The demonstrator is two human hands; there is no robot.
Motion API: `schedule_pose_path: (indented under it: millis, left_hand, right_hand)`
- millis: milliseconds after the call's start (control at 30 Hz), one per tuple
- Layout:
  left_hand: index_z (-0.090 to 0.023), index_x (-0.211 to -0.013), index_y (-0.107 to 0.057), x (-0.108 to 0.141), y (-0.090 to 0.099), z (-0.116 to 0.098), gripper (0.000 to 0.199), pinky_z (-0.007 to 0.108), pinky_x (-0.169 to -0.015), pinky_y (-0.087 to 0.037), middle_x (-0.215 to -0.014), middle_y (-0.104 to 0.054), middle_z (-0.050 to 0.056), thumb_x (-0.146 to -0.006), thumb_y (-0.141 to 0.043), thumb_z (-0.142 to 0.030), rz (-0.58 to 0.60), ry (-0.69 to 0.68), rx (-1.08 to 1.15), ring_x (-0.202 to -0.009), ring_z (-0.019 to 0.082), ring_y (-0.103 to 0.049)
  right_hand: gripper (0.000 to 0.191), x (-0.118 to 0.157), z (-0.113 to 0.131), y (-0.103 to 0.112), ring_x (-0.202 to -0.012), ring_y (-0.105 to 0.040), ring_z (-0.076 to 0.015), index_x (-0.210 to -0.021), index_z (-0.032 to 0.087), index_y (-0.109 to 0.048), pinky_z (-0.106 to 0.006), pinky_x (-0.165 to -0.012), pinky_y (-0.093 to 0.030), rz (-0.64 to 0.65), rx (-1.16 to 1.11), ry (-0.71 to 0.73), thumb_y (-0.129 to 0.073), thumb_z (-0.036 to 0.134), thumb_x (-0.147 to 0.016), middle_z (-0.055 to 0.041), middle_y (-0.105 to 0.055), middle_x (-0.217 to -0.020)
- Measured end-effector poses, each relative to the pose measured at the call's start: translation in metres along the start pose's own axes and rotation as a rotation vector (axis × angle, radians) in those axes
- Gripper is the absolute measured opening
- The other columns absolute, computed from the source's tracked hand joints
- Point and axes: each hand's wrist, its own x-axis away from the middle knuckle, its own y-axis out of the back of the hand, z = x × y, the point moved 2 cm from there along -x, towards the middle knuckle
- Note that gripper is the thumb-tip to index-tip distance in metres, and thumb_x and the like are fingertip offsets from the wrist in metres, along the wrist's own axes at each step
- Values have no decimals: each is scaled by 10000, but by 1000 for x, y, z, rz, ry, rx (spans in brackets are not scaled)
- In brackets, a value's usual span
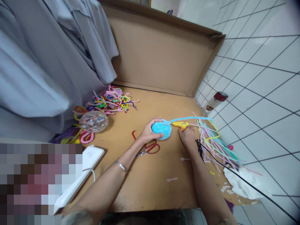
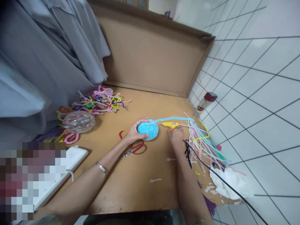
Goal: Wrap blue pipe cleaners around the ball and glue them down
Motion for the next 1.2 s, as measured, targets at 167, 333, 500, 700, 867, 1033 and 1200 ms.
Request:
schedule_pose_path:
  millis: [167, 333, 500, 700, 867, 1033, 1200]
  left_hand:
    - [-173, -1088, -617, -1, 0, 3, 626, 480, -1091, -363, -1353, -531, 138, -509, -828, -284, -15, -8, -54, -1275, 317, -502]
    - [-177, -1088, -615, -1, 0, 1, 610, 463, -1089, -367, -1343, -535, 132, -513, -812, -229, -21, -21, -68, -1267, 303, -508]
    - [-184, -1092, -615, -1, -1, 1, 603, 474, -1091, -365, -1332, -534, 124, -516, -795, -197, -22, -20, -96, -1269, 300, -504]
    - [-184, -1097, -616, -1, 0, 2, 601, 469, -1087, -364, -1313, -537, 120, -523, -794, -200, -23, -12, -99, -1253, 297, -514]
    - [-186, -1102, -620, 0, -1, 1, 615, 476, -1089, -359, -1339, -522, 127, -518, -810, -204, -13, -19, -93, -1272, 305, -497]
    - [-191, -1095, -616, 2, -2, 1, 611, 484, -1077, -371, -1358, -509, 131, -516, -814, -194, -7, -21, -100, -1261, 306, -507]
    - [-181, -1079, -600, 2, -2, 1, 597, 473, -1077, -374, -1352, -508, 135, -519, -807, -186, -7, -24, -93, -1264, 299, -502]
  right_hand:
    - [427, 7, 11, 26, -1019, -538, -374, -1038, 46, -623, -469, -819, -394, -112, -34, 121, -562, 400, -806, -264, -607, -1063]
    - [362, 18, 36, 52, -783, -554, -194, -930, 168, -602, -320, -709, -439, 74, -822, 396, -572, 499, -787, -71, -625, -869]
    - [383, 23, 57, 53, -610, -459, -128, -768, 179, -569, -269, -590, -378, 165, -1066, 321, -551, 559, -810, 17, -505, -643]
    - [347, 12, 67, 50, -593, -457, -123, -754, 180, -553, -259, -567, -370, 203, -1148, 302, -556, 527, -772, 23, -511, -610]
    - [322, 5, 63, 43, -576, -455, -125, -753, 189, -542, -252, -553, -372, 221, -1107, 252, -558, 510, -732, 26, -506, -589]
    - [294, 0, 59, 35, -578, -446, -118, -717, 187, -540, -243, -558, -365, 263, -1036, 266, -586, 477, -722, 30, -496, -584]
    - [280, -2, 60, 42, -557, -394, -105, -701, 185, -532, -235, -530, -313, 322, -962, 336, -557, 462, -731, 43, -441, -577]
